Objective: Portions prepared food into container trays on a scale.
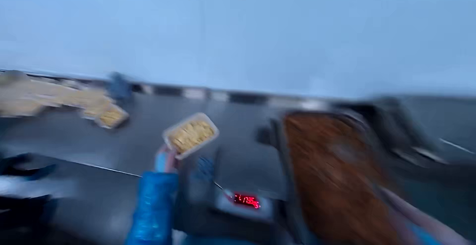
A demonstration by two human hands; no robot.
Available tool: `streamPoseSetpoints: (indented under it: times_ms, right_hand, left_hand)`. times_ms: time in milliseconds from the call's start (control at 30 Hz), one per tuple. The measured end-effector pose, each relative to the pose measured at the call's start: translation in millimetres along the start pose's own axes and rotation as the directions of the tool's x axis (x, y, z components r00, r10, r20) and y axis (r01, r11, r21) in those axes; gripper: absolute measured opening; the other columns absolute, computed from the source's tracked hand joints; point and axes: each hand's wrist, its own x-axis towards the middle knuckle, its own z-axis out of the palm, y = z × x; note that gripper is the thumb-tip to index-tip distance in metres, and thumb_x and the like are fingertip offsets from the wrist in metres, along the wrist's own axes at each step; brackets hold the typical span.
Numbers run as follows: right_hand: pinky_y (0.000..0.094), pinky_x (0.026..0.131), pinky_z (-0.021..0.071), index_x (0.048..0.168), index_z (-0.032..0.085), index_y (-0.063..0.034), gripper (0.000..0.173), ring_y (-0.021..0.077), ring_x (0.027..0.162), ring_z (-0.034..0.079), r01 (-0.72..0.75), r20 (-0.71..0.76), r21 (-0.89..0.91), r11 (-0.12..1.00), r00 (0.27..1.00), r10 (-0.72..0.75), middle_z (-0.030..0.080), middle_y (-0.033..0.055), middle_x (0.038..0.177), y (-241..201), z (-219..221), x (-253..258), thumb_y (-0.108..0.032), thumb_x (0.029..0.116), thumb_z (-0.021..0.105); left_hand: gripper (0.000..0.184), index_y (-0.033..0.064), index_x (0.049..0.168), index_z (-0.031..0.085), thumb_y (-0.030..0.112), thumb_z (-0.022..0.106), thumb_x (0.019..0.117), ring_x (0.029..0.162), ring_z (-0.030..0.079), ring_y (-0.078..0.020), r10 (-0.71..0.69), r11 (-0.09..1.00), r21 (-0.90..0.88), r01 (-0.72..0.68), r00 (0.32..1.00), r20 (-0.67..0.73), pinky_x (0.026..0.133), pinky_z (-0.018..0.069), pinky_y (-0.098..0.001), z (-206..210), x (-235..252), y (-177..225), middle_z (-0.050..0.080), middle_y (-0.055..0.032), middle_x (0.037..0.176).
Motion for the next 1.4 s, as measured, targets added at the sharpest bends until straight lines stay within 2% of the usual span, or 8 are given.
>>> streamPoseSetpoints:
  times_ms: [133, 367, 600, 800, 867, 967, 1100, 1400]
  right_hand:
    - [0.0693, 0.09, 0.0498, 0.153, 0.05, -0.0312, 0.045, 0.0447, 0.108, 0.068, -0.125, -0.106, -0.42, 0.899, 0.99, 0.088, 0.07, 0.0226, 0.122, 44, -22, 42, -0.022, 0.1084, 0.047]
    - [0.0707, 0.096, 0.0477, 0.16, 0.037, -0.0302, 0.05, 0.0487, 0.115, 0.065, -0.203, -0.039, -0.563, 0.801, 0.975, 0.22, 0.068, 0.0245, 0.126, 92, -67, 76, -0.025, 0.1105, 0.04]
    - [0.0657, 0.099, 0.0483, 0.16, 0.035, -0.0176, 0.053, 0.0486, 0.119, 0.063, -0.071, 0.17, -0.558, 0.827, 0.965, 0.197, 0.066, 0.0279, 0.127, 89, -28, 132, -0.015, 0.1076, 0.044]
    - [0.066, 0.096, 0.0489, 0.158, 0.04, -0.0172, 0.049, 0.0481, 0.112, 0.065, 0.003, 0.292, -0.41, 0.912, 0.948, 0.128, 0.067, 0.0291, 0.121, 95, -19, 115, -0.014, 0.1091, 0.041]
    - [0.0581, 0.079, 0.0521, 0.157, 0.042, -0.0166, 0.048, 0.0395, 0.087, 0.065, -0.076, 0.307, -0.288, 0.955, 0.937, 0.168, 0.068, 0.0249, 0.102, 93, -19, 105, -0.013, 0.109, 0.04]
    - [0.0284, 0.043, 0.0357, 0.153, 0.047, -0.0133, 0.045, 0.0123, 0.047, 0.04, -0.272, 0.308, 0.129, 0.954, 0.925, 0.222, 0.053, 0.0058, 0.071, 89, -7, 105, -0.011, 0.1087, 0.039]
    - [0.018, 0.036, 0.0323, 0.149, 0.048, -0.0096, 0.04, 0.0036, 0.041, 0.036, -0.387, 0.361, 0.495, 0.778, 0.906, 0.221, 0.047, -0.0019, 0.066, 94, -13, 87, -0.012, 0.1097, 0.038]
    - [0.0136, 0.032, 0.0311, 0.151, 0.04, -0.0141, 0.046, -0.0019, 0.035, 0.032, -0.341, 0.261, 0.674, 0.655, 0.94, 0.22, 0.038, -0.0091, 0.056, 94, -3, 15, -0.01, 0.1067, 0.026]
  left_hand:
    - [0.023, 0.0017, 0.119, 0.059, 0.019, 0.05, 0.107, 0.049, 0.061, -0.015, 0.074, 0.993, 0.068, -0.094, 0.965, 0.251, 0.044, 0.0537, -0.0297, 81, -57, -22, 0.067, -0.01, 0.076]
    - [0.018, 0.0034, 0.113, 0.062, 0.018, 0.053, 0.1061, 0.049, 0.06, -0.0185, 0.021, 0.971, 0.215, -0.102, 0.937, 0.35, 0.044, 0.0518, -0.0326, 186, -136, -37, 0.067, -0.0127, 0.076]
    - [0.022, 0.0035, 0.117, 0.06, 0.02, 0.053, 0.1054, 0.049, 0.054, -0.0139, 0.053, 0.948, 0.302, -0.1, 0.986, 0.16, 0.044, 0.0473, -0.029, 154, -127, -44, 0.063, -0.0101, 0.077]
    - [0.046, 0.0063, 0.132, 0.054, 0.045, 0.052, 0.106, 0.063, 0.054, -0.0211, 0.141, 0.894, 0.414, -0.174, 0.984, 0.11, 0.061, 0.0495, -0.0419, 123, -84, -44, 0.062, -0.0153, 0.094]
    - [0.044, 0.0043, 0.131, 0.054, 0.041, 0.049, 0.1069, 0.068, 0.056, -0.0166, 0.239, 0.927, 0.302, -0.224, 0.971, -0.011, 0.065, 0.049, -0.0372, 119, -96, -43, 0.063, -0.0125, 0.099]
    - [0.037, 0.0035, 0.13, 0.052, 0.033, 0.047, 0.1084, 0.074, 0.058, -0.0093, 0.322, 0.945, 0.121, -0.305, 0.932, -0.164, 0.064, 0.0478, -0.0262, 129, -106, -51, 0.062, -0.0082, 0.103]
    - [0.04, -0.0004, 0.135, 0.05, 0.027, 0.049, 0.1058, 0.102, 0.06, -0.015, 0.402, 0.914, 0.029, -0.404, 0.897, -0.186, 0.086, 0.0507, -0.033, 135, -107, -66, 0.059, -0.0135, 0.122]
    - [0.046, 0.0001, 0.139, 0.047, 0.032, 0.045, 0.1055, 0.11, 0.06, -0.0122, 0.316, 0.948, 0.011, -0.317, 0.948, 0.039, 0.093, 0.0498, -0.0305, 71, -69, -83, 0.058, -0.0124, 0.129]
